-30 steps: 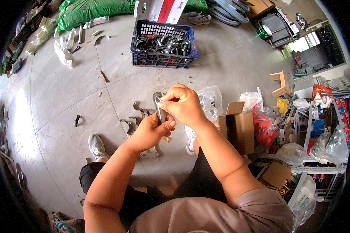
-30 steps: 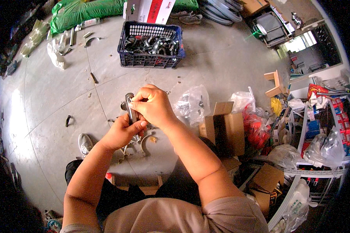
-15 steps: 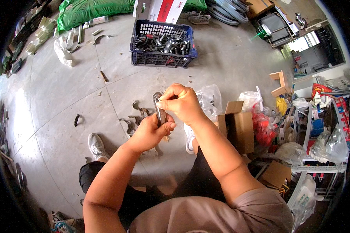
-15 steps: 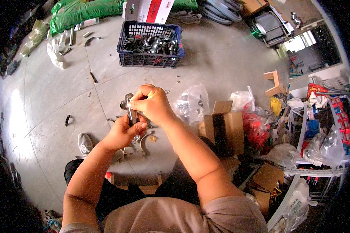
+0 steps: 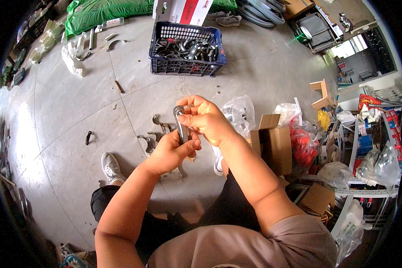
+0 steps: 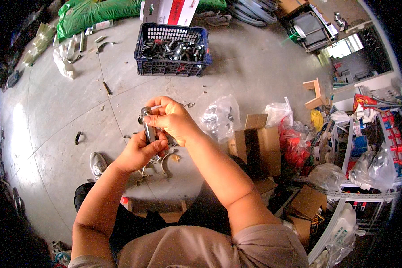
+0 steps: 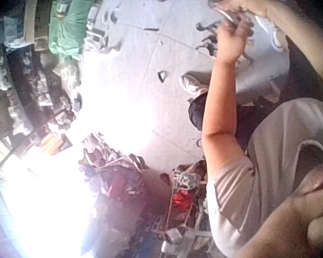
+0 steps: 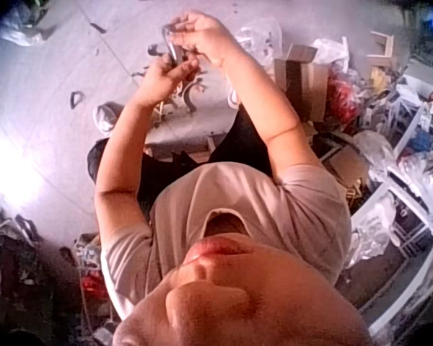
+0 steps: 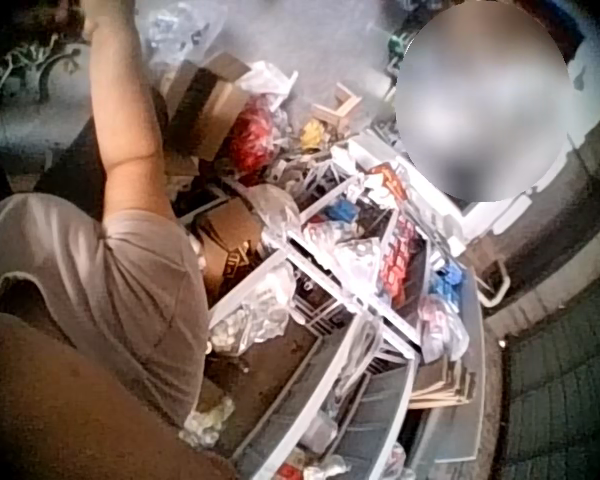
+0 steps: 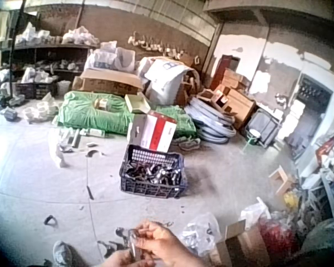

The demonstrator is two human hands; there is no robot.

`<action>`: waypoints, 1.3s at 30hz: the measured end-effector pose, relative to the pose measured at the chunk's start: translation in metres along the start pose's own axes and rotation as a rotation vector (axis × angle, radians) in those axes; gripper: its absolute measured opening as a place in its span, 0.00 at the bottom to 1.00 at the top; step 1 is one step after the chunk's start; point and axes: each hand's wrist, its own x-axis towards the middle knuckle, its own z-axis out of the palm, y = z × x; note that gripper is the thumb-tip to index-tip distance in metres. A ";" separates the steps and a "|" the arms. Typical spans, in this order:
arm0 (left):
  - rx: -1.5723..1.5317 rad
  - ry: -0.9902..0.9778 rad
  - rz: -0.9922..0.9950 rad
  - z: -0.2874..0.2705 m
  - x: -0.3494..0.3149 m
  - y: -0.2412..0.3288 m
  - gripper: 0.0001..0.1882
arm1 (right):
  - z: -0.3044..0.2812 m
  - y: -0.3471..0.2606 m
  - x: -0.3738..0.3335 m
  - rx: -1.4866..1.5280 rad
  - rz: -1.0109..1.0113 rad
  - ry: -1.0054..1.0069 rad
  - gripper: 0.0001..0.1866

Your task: The person sits on a low stool and assembles small metal hardware components by hand. They pick up curved metal pieces and small fasteners from the floor, connect them, and place the assembled units into a blue crate.

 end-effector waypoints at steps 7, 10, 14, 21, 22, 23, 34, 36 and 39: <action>-0.264 0.008 -0.096 0.002 0.000 0.003 0.07 | -0.003 0.012 0.008 0.058 -0.032 -0.073 0.13; -0.447 -0.001 -0.144 0.003 -0.002 0.002 0.10 | -0.006 0.012 0.009 0.039 0.049 -0.085 0.13; -0.737 -0.003 -0.120 0.006 -0.003 -0.001 0.11 | -0.010 0.007 0.008 0.075 0.153 -0.107 0.12; -0.644 0.326 -0.012 0.004 0.004 -0.002 0.08 | -0.010 -0.005 0.002 -0.029 0.018 -0.071 0.15; -0.493 0.263 0.100 0.007 0.002 -0.003 0.07 | -0.011 -0.006 0.001 -0.021 -0.028 -0.081 0.15; -0.334 0.254 0.157 0.009 0.000 -0.003 0.06 | -0.011 -0.006 0.000 -0.023 -0.071 -0.081 0.16; 0.826 0.498 0.733 0.000 0.007 0.003 0.12 | -0.006 0.008 -0.002 -0.317 -0.616 -0.073 0.19; 0.829 0.505 0.744 0.001 0.008 0.002 0.12 | -0.005 0.007 -0.002 -0.318 -0.628 -0.052 0.18; 0.820 0.513 0.757 0.003 0.010 0.001 0.13 | -0.004 0.007 0.000 -0.255 -0.645 -0.040 0.16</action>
